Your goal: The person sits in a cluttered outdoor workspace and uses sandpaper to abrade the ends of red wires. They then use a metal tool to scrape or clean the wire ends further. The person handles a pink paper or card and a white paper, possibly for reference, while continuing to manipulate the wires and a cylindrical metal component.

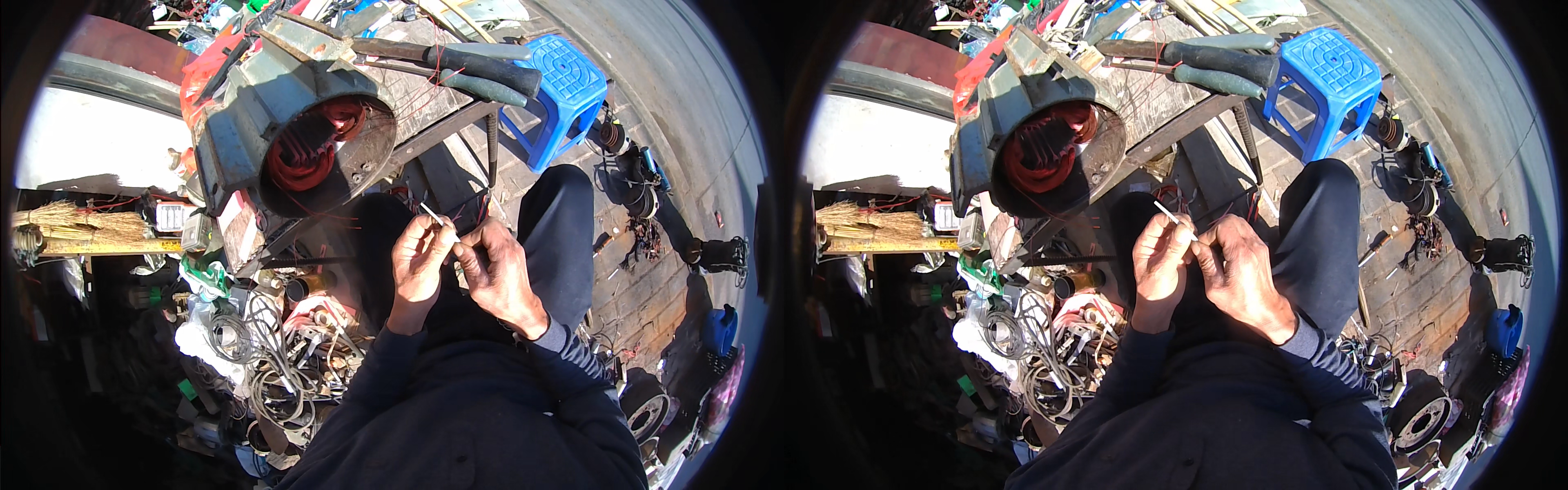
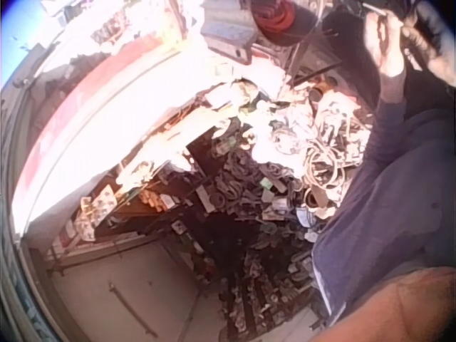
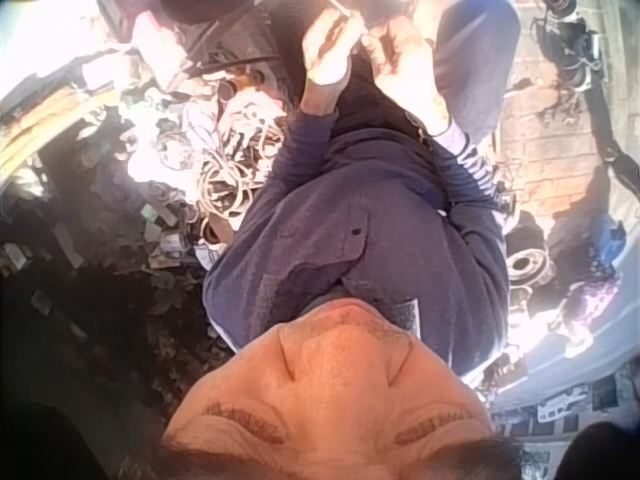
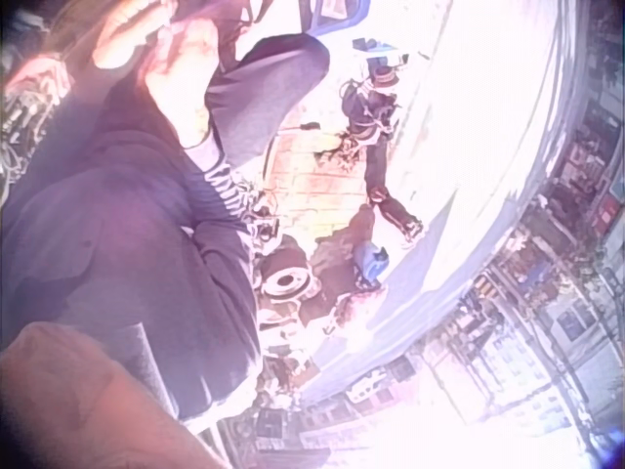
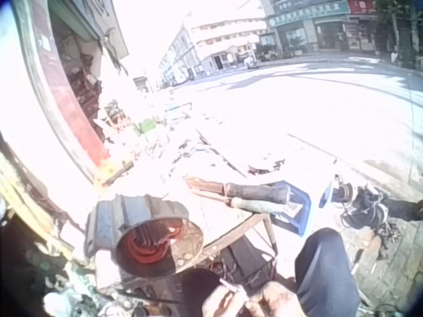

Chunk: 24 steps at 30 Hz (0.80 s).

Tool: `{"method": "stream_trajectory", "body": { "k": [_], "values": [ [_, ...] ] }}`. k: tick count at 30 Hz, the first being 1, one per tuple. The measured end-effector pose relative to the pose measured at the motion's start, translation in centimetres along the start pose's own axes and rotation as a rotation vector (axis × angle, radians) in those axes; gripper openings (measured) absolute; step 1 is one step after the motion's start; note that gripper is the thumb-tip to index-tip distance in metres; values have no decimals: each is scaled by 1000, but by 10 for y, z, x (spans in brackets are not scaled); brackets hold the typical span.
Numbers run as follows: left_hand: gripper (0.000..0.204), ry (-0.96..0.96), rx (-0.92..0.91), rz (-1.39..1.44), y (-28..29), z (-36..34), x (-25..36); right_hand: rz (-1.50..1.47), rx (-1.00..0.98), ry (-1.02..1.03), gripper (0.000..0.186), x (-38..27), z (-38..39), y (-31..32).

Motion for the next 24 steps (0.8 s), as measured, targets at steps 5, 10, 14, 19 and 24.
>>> {"method": "stream_trajectory", "body": {
  "k": [5, 10, 14, 19, 24],
  "values": [
    [6, -5, 65, 90, 0, 9, -4, 117, -15, 133, 15, -4, 1, -2],
    [12, 76, 140, 281, 4, 2, 0, 103, -58, 124, 12, -13, -4, -3],
    [6, 0, 112, 308, 8, 0, 7, 68, -27, 88, 12, -21, -6, -6],
    [5, -83, 93, 329, 4, 3, 8, -260, -47, -324, 14, -8, 5, -22],
    [11, -76, 123, 388, 5, 6, 16, -612, 10, -217, 9, -7, 7, -32]
  ]
}}
Point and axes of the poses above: each hand's wrist, its own z-axis away from the middle knuckle, its own y-axis out of the back of the hand, x = y × z, the point moved 4 cm from there along -z, towards the middle knuckle
